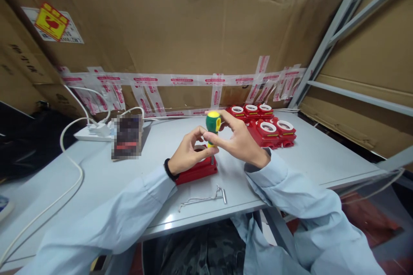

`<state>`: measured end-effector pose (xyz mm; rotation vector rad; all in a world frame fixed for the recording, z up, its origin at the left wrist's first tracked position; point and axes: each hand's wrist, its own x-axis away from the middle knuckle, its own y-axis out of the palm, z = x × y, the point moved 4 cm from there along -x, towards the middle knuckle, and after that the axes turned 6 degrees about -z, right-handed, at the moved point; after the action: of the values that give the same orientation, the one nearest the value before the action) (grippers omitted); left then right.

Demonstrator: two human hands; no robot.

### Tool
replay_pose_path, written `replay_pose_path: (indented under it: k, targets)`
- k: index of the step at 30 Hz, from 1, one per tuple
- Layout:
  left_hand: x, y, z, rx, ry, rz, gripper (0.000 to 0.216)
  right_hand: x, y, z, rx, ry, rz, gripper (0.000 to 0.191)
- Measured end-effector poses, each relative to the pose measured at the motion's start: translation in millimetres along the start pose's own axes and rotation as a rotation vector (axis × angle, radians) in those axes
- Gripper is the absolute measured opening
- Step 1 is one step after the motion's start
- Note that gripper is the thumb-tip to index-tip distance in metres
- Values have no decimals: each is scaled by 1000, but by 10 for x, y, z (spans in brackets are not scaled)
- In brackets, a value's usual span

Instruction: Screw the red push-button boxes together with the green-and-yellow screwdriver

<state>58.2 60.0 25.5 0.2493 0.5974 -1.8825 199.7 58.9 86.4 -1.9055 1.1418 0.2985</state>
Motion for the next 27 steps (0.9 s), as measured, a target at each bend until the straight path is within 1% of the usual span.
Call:
replay_pose_path:
  k: [1, 3, 5, 7, 8, 10, 13, 14, 16, 19, 21, 23, 25, 27]
  targets:
    - [-1, -3, -1, -5, 4, -1, 40, 1, 9, -3, -8, -15, 17, 36]
    - [-6, 3, 13, 4, 17, -53, 48, 2, 23, -2, -32, -41, 38, 33]
    - [-12, 7, 35, 31, 31, -111, 42, 3, 27, 10, -49, -48, 41, 35]
    - [-15, 14, 36, 66, 12, -146, 35, 6, 19, 17, -41, -44, 45, 41]
    - [-15, 16, 28, 73, -4, -144, 34, 10, 15, 13, -30, -44, 46, 45]
    - [-12, 11, 6, 56, -22, -86, 34, 19, 12, -9, 4, -47, 54, 47]
    - [-4, 1, -8, 10, -20, 24, 38, 33, 24, -43, 40, -48, 73, 40]
    - [-4, 4, -5, 3, -21, 29, 40, 36, 30, -45, 37, -45, 75, 37]
    - [-8, 17, 16, 1, -14, -4, 40, 36, 40, -31, 4, -39, 65, 33]
    - [-16, 20, 51, 22, -9, -61, 37, 23, 51, 15, -106, -28, 23, 35]
    - [-17, 16, 53, 41, -15, -70, 38, 16, 59, 41, -169, -16, -3, 36]
    - [-13, 15, 43, 49, -11, -61, 35, 17, 61, 50, -154, -1, 1, 40]
    - [-9, 9, 27, 48, 0, -30, 31, 24, 52, 39, -93, -8, 39, 45]
    - [-8, 1, 18, 45, 13, -10, 34, 31, 50, 21, -74, -41, 55, 46]
